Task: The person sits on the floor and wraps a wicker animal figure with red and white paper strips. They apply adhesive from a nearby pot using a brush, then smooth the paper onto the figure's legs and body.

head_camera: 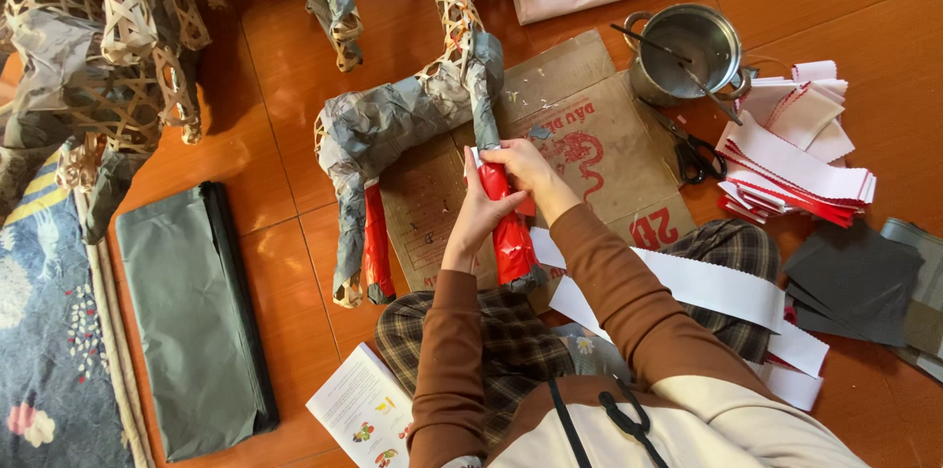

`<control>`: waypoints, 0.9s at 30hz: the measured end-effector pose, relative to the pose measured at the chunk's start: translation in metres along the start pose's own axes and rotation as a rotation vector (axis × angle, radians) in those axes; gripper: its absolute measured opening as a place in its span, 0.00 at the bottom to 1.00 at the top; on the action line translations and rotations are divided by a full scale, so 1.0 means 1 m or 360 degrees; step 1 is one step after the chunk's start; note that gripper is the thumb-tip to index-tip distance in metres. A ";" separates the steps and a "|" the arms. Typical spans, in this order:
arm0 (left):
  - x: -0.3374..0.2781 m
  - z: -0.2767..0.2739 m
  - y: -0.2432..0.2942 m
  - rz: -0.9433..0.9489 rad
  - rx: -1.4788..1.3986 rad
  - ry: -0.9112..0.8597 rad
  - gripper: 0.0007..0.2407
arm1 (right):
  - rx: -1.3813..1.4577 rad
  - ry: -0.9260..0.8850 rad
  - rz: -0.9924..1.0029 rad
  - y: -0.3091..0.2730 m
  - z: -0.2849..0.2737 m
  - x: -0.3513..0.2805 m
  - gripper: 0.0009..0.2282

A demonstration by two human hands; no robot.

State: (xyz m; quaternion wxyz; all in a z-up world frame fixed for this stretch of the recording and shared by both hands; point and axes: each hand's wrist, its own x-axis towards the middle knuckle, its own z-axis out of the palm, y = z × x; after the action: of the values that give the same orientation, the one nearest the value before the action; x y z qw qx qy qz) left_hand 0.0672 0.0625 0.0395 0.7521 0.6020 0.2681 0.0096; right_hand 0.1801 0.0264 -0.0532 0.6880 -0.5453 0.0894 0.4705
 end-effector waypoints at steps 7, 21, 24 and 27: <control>0.023 -0.025 -0.015 -0.0005 0.0371 0.0415 0.45 | 0.0257 -0.0082 -0.0062 0.023 -0.016 0.021 0.09; 0.105 0.027 0.092 0.0663 0.1107 0.0258 0.34 | -0.1545 0.0168 -0.1491 -0.020 -0.003 -0.051 0.09; 0.112 0.033 0.080 0.0661 0.0958 -0.0095 0.39 | -0.1169 0.0426 -0.1065 -0.006 -0.023 -0.010 0.15; 0.119 -0.016 0.034 0.0792 0.0529 0.0124 0.28 | -0.0847 0.0837 -0.0582 0.017 -0.040 0.041 0.16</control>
State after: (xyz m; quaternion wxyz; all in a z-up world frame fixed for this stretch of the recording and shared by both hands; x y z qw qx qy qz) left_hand 0.1724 0.1265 0.0216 0.6071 0.7631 0.1389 0.1726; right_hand 0.2050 0.0154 -0.1065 0.5489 -0.8127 0.0389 0.1919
